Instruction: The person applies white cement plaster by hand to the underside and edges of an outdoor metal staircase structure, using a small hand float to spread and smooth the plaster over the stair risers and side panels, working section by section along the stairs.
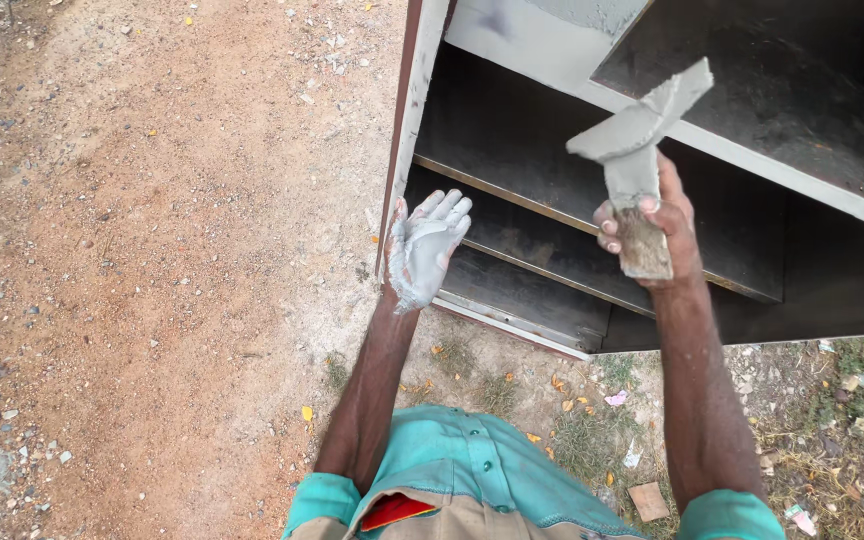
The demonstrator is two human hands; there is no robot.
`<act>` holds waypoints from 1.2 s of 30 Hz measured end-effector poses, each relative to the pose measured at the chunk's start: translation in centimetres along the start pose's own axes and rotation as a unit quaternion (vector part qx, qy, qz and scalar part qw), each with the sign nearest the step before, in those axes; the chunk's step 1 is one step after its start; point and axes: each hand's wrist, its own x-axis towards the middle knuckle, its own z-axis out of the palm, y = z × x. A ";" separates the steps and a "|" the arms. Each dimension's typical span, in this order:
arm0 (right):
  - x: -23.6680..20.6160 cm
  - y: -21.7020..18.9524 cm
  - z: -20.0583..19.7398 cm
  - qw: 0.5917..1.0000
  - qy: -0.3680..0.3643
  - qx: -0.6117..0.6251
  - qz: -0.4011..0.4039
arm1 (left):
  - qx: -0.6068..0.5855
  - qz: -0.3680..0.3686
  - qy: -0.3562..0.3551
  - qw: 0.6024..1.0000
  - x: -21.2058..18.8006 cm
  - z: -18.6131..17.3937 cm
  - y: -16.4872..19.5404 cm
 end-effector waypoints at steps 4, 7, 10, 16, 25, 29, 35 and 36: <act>-6.1 8.1 3.2 0.908 -0.106 0.395 0.091 | -0.241 -0.097 -0.174 0.950 -1.8 0.7 -1.9; -8.4 10.7 5.1 0.971 -0.002 0.227 0.073 | -0.316 -0.070 -0.108 0.940 -2.2 0.4 -4.0; -8.6 12.2 8.0 0.954 -0.057 -0.292 -0.042 | -0.227 0.004 0.032 0.973 -1.1 0.3 -4.9; -8.9 12.3 9.8 0.849 -0.112 -0.515 0.020 | -0.092 0.110 -0.031 0.989 -2.2 1.9 -2.0; -8.5 11.6 8.2 0.931 0.052 -0.247 0.263 | 0.287 -0.108 -0.059 0.950 0.5 3.3 1.0; -9.5 12.6 9.0 0.905 -0.134 -0.282 0.290 | 0.066 -0.188 0.016 0.980 3.2 1.7 1.4; -7.0 8.2 7.3 0.950 0.134 -0.162 0.232 | 0.112 -0.080 0.052 0.989 1.4 -3.0 6.2; -5.3 6.2 6.8 0.944 0.154 -0.232 0.179 | 0.112 -0.083 0.069 0.988 0.6 -3.8 6.3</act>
